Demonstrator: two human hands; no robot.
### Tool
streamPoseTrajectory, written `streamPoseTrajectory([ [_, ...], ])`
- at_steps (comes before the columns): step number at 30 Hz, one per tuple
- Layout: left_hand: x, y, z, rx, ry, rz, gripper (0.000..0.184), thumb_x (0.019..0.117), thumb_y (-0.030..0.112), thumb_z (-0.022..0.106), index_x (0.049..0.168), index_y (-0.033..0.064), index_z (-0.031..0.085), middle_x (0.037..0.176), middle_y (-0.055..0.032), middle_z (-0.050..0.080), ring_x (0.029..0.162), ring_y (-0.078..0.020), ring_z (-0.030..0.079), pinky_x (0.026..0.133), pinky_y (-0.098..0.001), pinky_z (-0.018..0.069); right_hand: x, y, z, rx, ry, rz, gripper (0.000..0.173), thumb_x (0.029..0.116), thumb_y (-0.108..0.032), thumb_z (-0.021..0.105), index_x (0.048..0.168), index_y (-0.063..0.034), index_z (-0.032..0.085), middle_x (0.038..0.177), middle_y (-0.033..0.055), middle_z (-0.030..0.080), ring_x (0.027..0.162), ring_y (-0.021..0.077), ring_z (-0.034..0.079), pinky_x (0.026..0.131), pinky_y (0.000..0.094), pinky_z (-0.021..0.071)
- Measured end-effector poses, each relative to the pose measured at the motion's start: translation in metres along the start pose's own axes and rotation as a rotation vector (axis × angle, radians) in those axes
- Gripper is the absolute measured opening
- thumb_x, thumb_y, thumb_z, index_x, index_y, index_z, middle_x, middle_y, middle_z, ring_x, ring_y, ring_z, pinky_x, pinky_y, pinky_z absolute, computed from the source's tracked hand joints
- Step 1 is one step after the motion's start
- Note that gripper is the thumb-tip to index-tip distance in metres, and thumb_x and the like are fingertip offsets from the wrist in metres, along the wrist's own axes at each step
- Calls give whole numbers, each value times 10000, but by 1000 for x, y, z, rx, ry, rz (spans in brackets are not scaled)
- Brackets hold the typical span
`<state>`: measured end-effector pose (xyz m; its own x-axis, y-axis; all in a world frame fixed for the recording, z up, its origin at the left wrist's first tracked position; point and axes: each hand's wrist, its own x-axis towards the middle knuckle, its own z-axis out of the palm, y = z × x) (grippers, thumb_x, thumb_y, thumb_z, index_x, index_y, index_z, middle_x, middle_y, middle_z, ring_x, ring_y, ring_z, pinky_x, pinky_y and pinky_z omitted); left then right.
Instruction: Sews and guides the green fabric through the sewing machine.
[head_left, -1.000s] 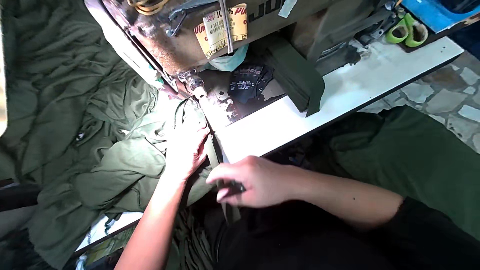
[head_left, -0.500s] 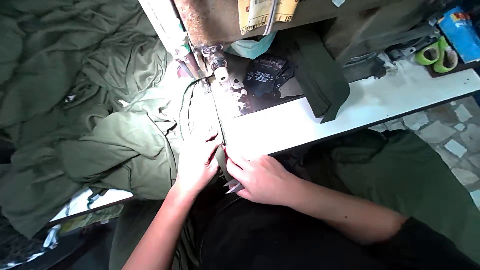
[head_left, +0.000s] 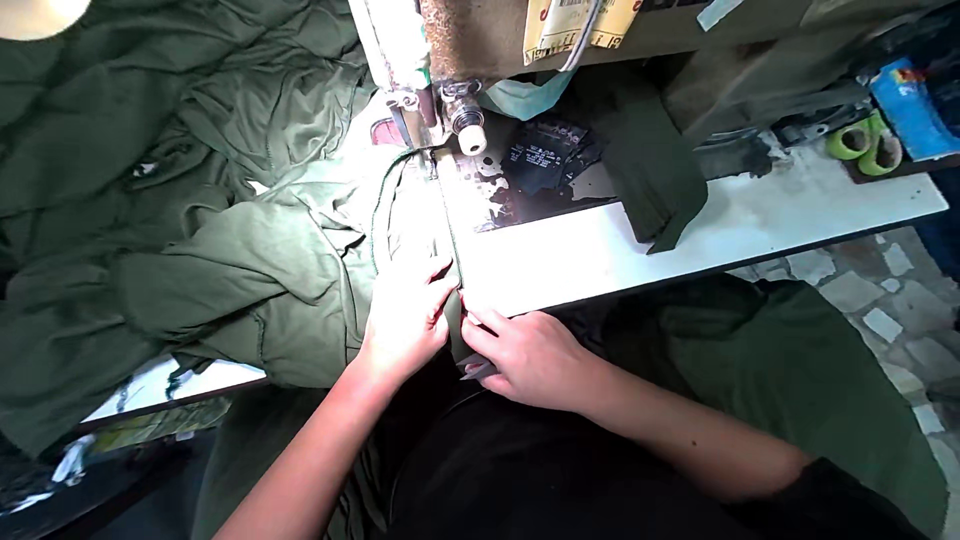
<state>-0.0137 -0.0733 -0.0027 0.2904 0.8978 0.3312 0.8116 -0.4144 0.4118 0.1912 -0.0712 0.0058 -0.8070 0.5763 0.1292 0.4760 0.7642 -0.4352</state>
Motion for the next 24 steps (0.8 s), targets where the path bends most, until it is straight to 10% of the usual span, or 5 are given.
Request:
streamPoseTrajectory([
  [24,-4,-12,1,60,1,104,405,914,209,455,1098,88,795,1297,-152,696,1285,-404,589,1028,-632,419,3,-1,-7,-8,0,-36,399,793,-102,708,1188,-46,714,1248,196,695,659,294,698,491,420,522],
])
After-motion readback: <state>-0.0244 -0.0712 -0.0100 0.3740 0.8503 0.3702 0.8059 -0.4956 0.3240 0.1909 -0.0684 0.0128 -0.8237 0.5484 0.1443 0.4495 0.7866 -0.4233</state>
